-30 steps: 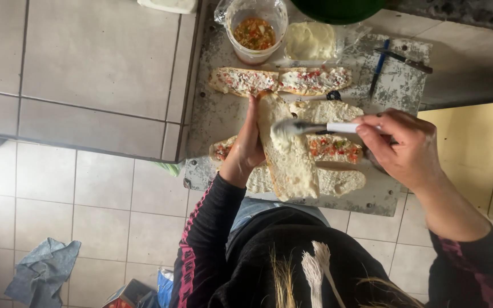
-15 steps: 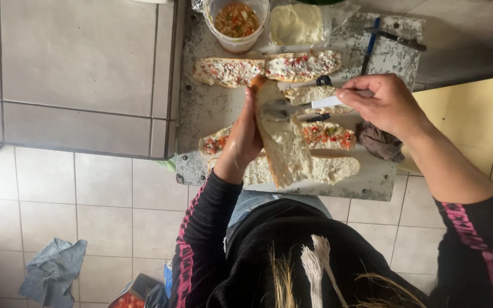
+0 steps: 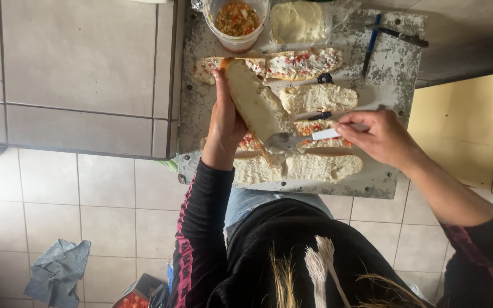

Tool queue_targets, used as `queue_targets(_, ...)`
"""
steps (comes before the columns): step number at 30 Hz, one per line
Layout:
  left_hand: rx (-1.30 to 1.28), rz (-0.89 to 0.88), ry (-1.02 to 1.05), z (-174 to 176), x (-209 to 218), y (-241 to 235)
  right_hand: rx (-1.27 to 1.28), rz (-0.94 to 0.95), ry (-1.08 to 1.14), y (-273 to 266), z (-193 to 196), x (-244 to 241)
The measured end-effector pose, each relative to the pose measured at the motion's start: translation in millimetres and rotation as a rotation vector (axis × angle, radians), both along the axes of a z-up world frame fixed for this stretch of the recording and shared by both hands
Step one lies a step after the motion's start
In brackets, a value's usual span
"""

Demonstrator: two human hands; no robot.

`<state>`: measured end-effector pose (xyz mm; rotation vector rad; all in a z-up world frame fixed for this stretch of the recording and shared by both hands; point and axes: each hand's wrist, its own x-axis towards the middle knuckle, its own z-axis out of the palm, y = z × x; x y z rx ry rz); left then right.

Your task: Preparing multiple sandwiches by applying spread and vegetable toppings to sliced bread.

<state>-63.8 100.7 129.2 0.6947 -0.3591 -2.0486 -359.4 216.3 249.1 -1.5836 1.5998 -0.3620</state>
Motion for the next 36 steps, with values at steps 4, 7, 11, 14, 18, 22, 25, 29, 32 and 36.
queue_targets(4,0.064,0.076,-0.04,4,10,-7,-0.149,-0.01,0.059,5,29,-2)
queue_targets(7,0.056,0.114,-0.037,3,16,-15,-0.231,-0.037,0.09,-7,38,4)
queue_targets(11,0.112,0.198,-0.09,-4,17,-24,-0.371,0.064,0.056,-17,18,26)
queue_targets(14,0.183,0.233,-0.139,7,41,-30,-0.242,-0.044,0.286,-35,5,2)
queue_targets(18,0.108,0.309,0.014,-49,58,-34,-0.444,-0.127,0.353,-85,-65,-30)
queue_targets(22,0.165,0.321,0.112,-69,62,-35,-0.691,-0.15,0.488,-149,-157,-33)
queue_targets(25,0.224,0.33,0.142,-77,65,-23,-0.716,-0.08,0.615,-174,-216,-35)
queue_targets(29,0.397,0.256,0.273,-65,63,-13,-0.557,-0.075,0.592,-190,-208,-22)
queue_targets(32,0.316,0.314,0.224,-93,60,-11,-0.259,-0.256,0.452,-195,-190,-26)
queue_targets(36,0.298,0.379,0.085,-74,43,-27,-0.12,-0.451,0.285,-188,-191,-53)
